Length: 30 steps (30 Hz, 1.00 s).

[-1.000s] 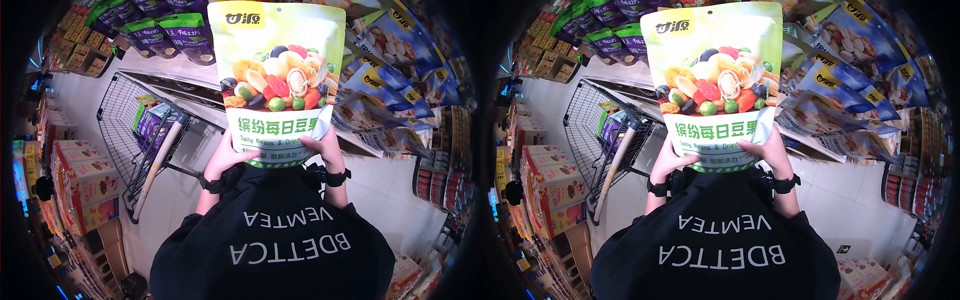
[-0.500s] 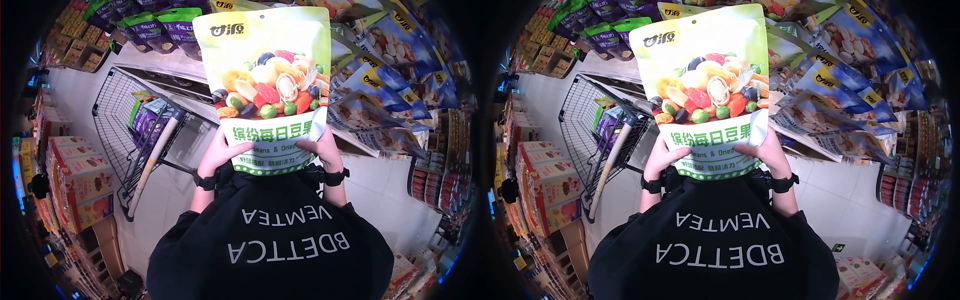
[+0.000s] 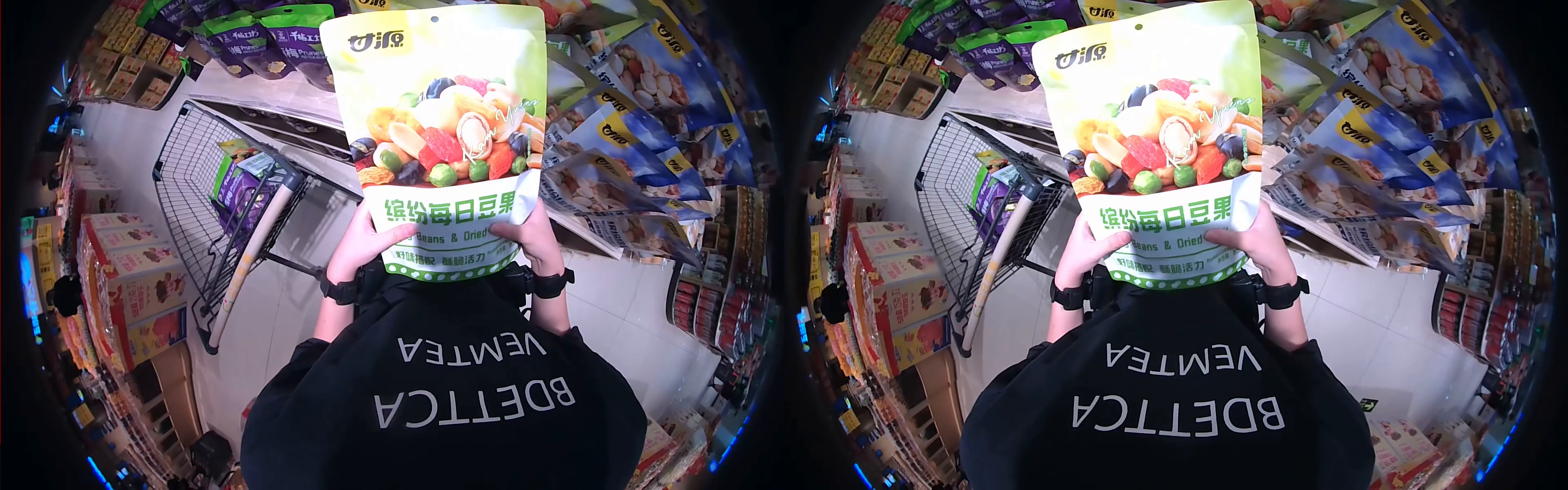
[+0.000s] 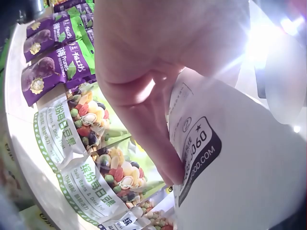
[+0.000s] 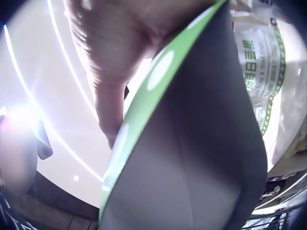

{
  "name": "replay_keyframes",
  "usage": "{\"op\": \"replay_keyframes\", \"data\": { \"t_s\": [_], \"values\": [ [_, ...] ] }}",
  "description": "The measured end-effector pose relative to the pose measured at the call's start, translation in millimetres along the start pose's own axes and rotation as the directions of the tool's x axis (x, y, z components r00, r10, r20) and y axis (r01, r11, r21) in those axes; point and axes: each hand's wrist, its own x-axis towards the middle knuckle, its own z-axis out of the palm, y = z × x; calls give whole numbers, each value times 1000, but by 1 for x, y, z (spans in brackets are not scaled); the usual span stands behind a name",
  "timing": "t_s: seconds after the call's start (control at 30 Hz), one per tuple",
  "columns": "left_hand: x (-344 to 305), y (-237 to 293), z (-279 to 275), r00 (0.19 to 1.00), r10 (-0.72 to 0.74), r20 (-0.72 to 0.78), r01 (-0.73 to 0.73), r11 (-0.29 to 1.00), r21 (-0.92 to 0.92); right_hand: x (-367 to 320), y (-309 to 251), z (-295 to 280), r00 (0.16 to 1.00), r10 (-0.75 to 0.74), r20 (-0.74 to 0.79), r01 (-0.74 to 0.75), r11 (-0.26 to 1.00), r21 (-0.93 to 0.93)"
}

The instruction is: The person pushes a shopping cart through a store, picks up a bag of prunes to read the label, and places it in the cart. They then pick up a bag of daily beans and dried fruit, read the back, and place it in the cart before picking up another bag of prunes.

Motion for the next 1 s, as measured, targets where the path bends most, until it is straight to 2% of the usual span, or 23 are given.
{"op": "replay_keyframes", "data": {
  "t_s": [0.23, 0.47, 0.73, 0.93, 1.0],
  "values": [
    [2, -1, 1, 1000, -3, -3, 3, 1000, -1, 3, 1, -2, 1000, -5, 0, 5, 999, -39],
    [3, -5, 1, 999, -25, -22, 25, 1000, 5, 6, 0, -2, 1000, -28, -9, 28, 1000, 8],
    [2, -2, -1, 999, -40, -33, 40, 999, 2, 13, 1, -2, 999, 4, 37, -4, 1000, -11],
    [-2, -8, -6, 993, -34, -111, 34, 999, 0, 25, 1, 1, 996, 27, 83, -27, 1000, -6],
    [-3, -11, -6, 983, 4, -186, 1, 1000, 25, 28, 0, 4, 995, 21, 93, -21, 1000, 4]
  ]
}}
